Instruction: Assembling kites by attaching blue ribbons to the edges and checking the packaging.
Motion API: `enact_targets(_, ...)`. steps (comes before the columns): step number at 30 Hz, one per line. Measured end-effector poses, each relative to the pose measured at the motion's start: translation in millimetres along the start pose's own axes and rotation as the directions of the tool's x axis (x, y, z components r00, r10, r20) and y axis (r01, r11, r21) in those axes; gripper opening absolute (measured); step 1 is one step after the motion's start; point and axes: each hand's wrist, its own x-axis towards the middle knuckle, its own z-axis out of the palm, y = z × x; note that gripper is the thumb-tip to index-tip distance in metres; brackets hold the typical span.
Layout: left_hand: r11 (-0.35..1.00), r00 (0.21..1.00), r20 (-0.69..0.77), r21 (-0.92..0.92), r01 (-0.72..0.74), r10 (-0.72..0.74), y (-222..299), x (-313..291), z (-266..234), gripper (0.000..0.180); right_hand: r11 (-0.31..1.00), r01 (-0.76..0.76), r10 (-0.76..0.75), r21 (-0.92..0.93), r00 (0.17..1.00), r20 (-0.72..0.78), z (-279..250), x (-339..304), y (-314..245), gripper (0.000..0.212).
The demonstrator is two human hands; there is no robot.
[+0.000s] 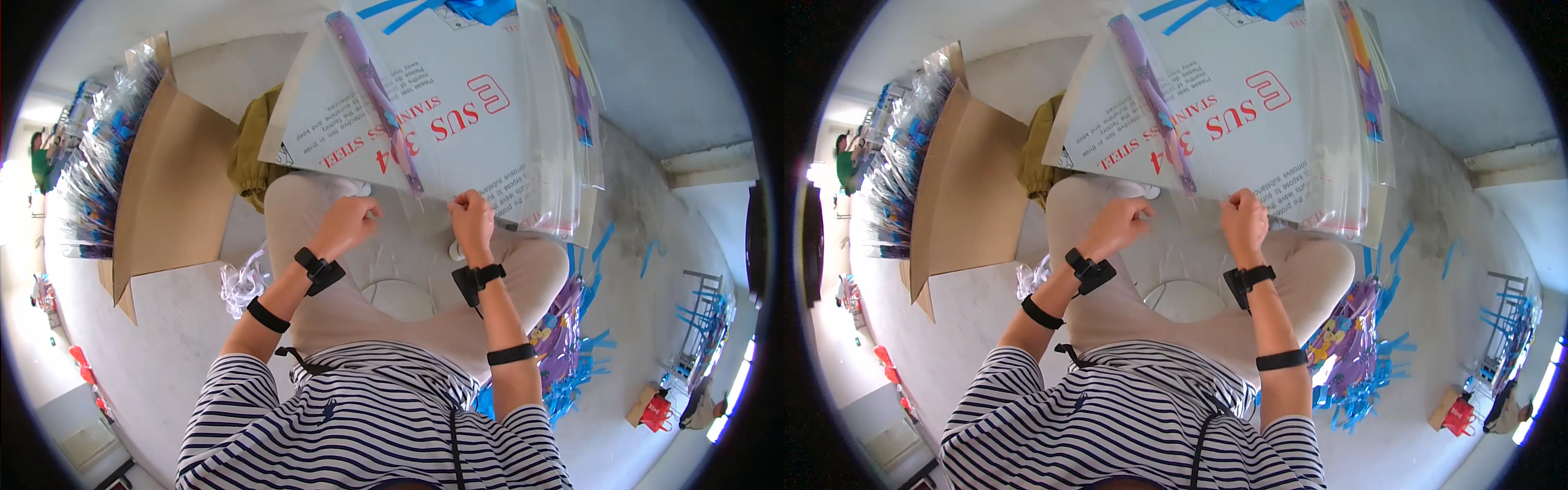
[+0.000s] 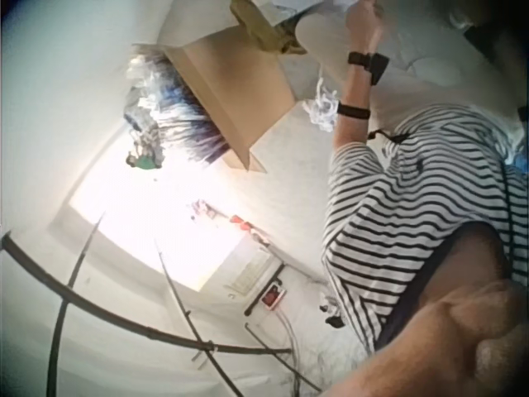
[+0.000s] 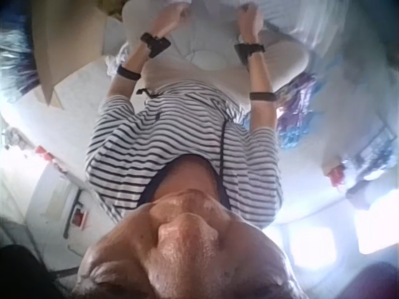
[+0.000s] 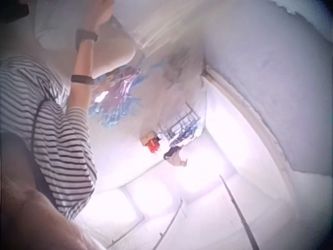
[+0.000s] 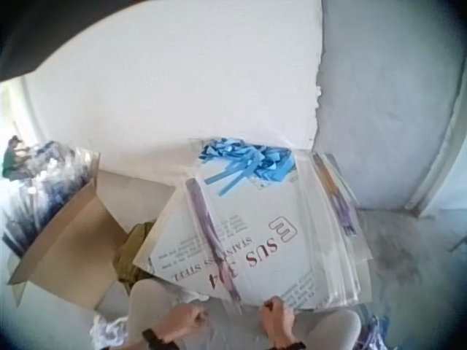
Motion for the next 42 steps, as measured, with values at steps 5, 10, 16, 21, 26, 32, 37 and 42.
enact_targets(5,0.879,0.96,-0.107,-0.385,-0.28,0.258,-14,6,17,0.07,0.784,0.399,-0.451,-0.476,0.893,0.005,-2,-11,-39,0.043)
enact_targets(10,0.947,0.894,-0.314,0.144,-0.288,0.32,-21,17,25,0.056,0.534,0.719,-0.71,-0.446,0.667,0.226,30,-5,-60,0.075)
enact_targets(16,0.981,0.94,-0.301,-0.061,-0.186,0.159,-29,6,9,0.037,0.569,0.715,-0.634,-0.405,0.696,0.337,44,3,-61,0.084)
enact_targets(21,0.959,0.818,-0.517,0.02,-0.284,0.253,-29,6,5,0.029,0.564,0.712,-0.643,-0.417,0.696,0.318,62,27,-81,0.078)
enact_targets(26,0.994,0.873,-0.476,0.034,-0.103,0.107,-15,-9,-28,0.036,0.629,0.729,-0.723,-0.27,0.676,0.141,61,66,-89,0.055)
enact_targets(32,0.933,0.74,-0.62,-0.034,-0.358,0.261,1,-5,3,0.048,0.691,0.716,-0.677,-0.102,0.69,0.258,-14,55,-61,0.063)
enact_targets(37,0.907,0.666,-0.616,0.262,-0.33,0.42,35,27,18,0.055,0.617,0.765,-0.696,-0.183,0.639,0.327,-10,39,-49,0.065)
enact_targets(42,0.901,0.671,-0.602,0.315,-0.299,0.433,21,48,40,0.043,0.628,0.761,-0.707,-0.163,0.645,0.29,-3,38,-41,0.058)
